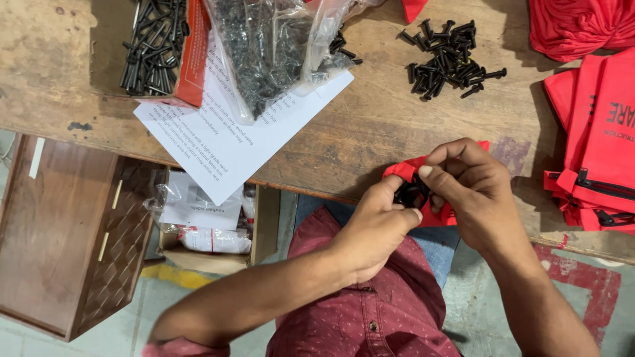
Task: Counting and sorting black bolts into piles and placing them into red hardware bags.
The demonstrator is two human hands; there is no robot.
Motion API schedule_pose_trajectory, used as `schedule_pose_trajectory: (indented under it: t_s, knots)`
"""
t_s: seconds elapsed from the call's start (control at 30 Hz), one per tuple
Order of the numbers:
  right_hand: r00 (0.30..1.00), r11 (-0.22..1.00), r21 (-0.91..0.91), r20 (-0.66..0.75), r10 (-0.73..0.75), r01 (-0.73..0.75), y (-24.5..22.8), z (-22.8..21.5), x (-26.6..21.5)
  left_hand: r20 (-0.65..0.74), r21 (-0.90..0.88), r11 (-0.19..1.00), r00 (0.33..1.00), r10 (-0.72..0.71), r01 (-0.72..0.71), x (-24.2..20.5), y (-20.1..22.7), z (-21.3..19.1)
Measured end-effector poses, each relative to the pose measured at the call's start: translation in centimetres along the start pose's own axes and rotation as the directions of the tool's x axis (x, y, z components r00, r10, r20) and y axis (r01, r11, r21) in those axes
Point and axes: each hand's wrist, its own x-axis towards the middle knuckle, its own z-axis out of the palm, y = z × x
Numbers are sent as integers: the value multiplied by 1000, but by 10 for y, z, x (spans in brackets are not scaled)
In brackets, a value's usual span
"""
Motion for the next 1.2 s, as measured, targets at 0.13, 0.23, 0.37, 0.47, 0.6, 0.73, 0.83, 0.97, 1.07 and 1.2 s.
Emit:
schedule_pose_trajectory:
  t_s: [0.13, 0.23, 0.37, 0.47, 0.6, 0.73, 0.83, 0.97, 1.07, 1.2]
  knots:
    - [999, 997, 66, -7, 41, -41, -3, -4, -3, 53, 250, 961, 993, 108, -118, -7, 27, 8]
    - [999, 993, 113, -7, 36, -35, -7, -3, -4, 54, 635, 746, 975, 216, -201, -12, 46, 12]
    - [1000, 990, 142, -16, 0, 3, -8, -5, -7, 108, 812, 524, 949, 297, -257, -11, 53, 11]
    - [1000, 975, 222, 3, 14, -14, -5, -11, -9, 230, 802, 442, 890, 393, -402, -13, 60, 13]
    - [1000, 966, 258, 20, -15, 10, -1, -14, -12, 212, 860, 408, 942, 258, -306, -19, 74, 20]
    - [999, 969, 244, -19, -41, 44, -1, -17, -15, 290, 876, 303, 913, 287, -374, -23, 80, 22]
    - [994, 962, 261, -88, -60, 81, -6, -17, -17, 226, 891, 361, 958, 178, -277, -34, 95, 35]
    - [979, 928, 329, -156, -128, 173, -21, -7, -27, 430, 840, 184, 833, 348, -510, -43, 74, 31]
    - [951, 872, 385, -190, -245, 301, -21, -10, -29, 643, 721, -202, 532, 550, -663, -51, 71, 32]
    - [933, 820, 450, -229, -276, 353, -25, -9, -27, 694, 705, -479, 373, 615, -523, -49, 81, 37]
